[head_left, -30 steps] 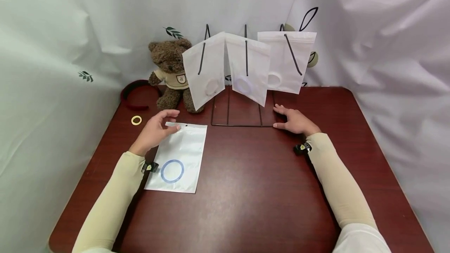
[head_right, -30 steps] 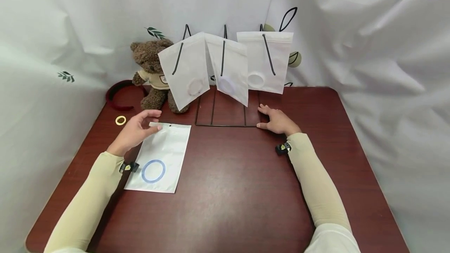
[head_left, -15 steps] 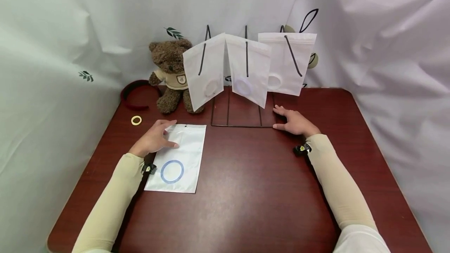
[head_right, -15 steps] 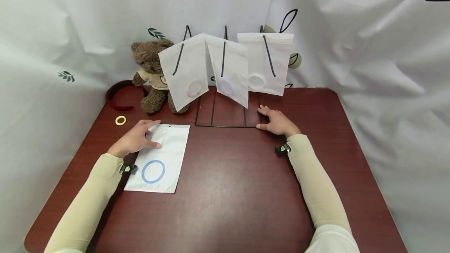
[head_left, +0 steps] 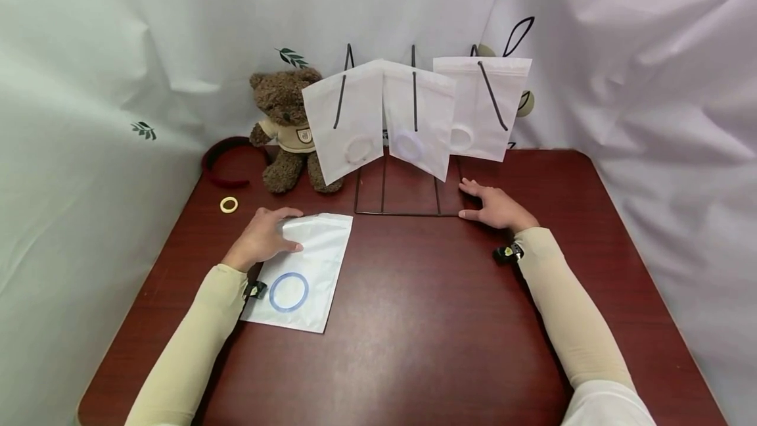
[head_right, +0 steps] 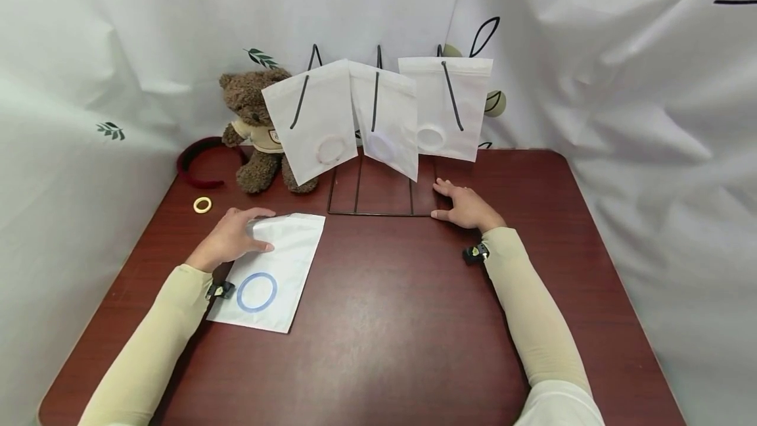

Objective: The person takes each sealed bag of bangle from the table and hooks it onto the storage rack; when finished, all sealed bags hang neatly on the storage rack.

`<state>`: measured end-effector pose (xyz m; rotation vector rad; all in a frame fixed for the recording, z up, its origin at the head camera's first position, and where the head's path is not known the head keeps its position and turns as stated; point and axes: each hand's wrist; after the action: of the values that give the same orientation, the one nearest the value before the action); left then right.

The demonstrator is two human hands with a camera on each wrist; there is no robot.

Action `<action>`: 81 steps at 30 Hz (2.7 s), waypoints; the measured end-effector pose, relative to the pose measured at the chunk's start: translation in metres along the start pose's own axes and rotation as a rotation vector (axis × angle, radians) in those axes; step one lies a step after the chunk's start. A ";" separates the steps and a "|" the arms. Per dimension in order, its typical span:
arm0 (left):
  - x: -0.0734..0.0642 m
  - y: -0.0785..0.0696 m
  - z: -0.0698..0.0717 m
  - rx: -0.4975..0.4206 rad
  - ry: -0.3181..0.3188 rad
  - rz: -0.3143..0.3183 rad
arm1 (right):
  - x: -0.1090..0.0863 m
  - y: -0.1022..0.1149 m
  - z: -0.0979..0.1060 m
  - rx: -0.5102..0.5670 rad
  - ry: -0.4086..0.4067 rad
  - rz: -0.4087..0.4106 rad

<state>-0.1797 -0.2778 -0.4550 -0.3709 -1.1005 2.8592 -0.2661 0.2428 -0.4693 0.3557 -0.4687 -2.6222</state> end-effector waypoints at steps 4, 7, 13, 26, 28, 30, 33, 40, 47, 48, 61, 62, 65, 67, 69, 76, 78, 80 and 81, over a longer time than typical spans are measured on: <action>-0.001 0.004 -0.001 -0.076 -0.007 -0.015 | 0.000 0.000 -0.001 0.006 0.002 0.000; -0.002 0.008 0.001 -0.179 -0.002 -0.014 | -0.001 0.001 -0.002 0.016 0.001 -0.001; -0.004 0.007 0.006 -0.379 0.021 0.027 | 0.000 0.001 -0.001 0.018 0.002 -0.004; -0.005 -0.012 0.005 -0.456 -0.041 -0.099 | 0.000 0.001 0.000 0.014 0.003 -0.003; -0.007 -0.016 0.006 -0.458 -0.038 -0.146 | -0.001 0.002 0.000 0.015 0.001 -0.007; -0.009 -0.022 0.006 -0.475 -0.023 -0.183 | -0.001 0.002 0.001 0.017 0.001 -0.009; -0.012 -0.031 0.008 -0.490 0.001 -0.218 | 0.000 0.002 0.000 0.012 0.002 -0.006; -0.023 -0.061 0.012 -0.496 0.021 -0.254 | 0.000 0.003 0.001 0.000 0.007 -0.009; -0.028 -0.087 0.011 -0.574 -0.007 -0.328 | 0.000 0.001 -0.001 0.000 -0.002 -0.005; -0.028 -0.091 0.010 -0.587 -0.009 -0.347 | 0.000 0.001 -0.001 -0.004 -0.002 -0.003; -0.021 -0.135 -0.005 -0.644 -0.068 -0.597 | -0.003 0.007 0.002 -0.005 -0.012 -0.010; -0.020 -0.138 -0.006 -0.653 -0.072 -0.613 | -0.003 0.007 0.002 -0.005 -0.012 -0.012; -0.017 -0.148 -0.010 -0.678 -0.083 -0.656 | -0.003 0.006 0.002 -0.008 -0.011 -0.012; -0.013 -0.154 -0.012 -0.693 -0.085 -0.686 | -0.003 0.006 0.002 -0.005 -0.010 -0.011; -0.009 -0.160 -0.014 -0.705 -0.087 -0.713 | -0.004 0.006 0.003 0.000 -0.007 -0.013; 0.009 -0.180 -0.020 -0.785 -0.119 -0.769 | -0.001 0.004 0.002 -0.016 -0.008 0.001; 0.013 -0.185 -0.021 -0.795 -0.142 -0.780 | 0.000 0.003 0.001 -0.017 -0.009 0.002; 0.018 -0.191 -0.022 -0.804 -0.160 -0.793 | 0.001 0.002 0.001 -0.017 -0.011 0.002; 0.020 -0.193 -0.023 -0.812 -0.166 -0.801 | 0.000 0.003 0.001 -0.015 -0.011 0.000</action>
<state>-0.2002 -0.1163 -0.3469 0.2555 -1.8638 1.6953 -0.2658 0.2407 -0.4678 0.3365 -0.4526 -2.6271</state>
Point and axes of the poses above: each hand's wrist, its own x-axis towards the middle knuckle, its own z-axis out of the back of the hand, y = z × x, and after that the axes turned 10 degrees about -x, right-handed
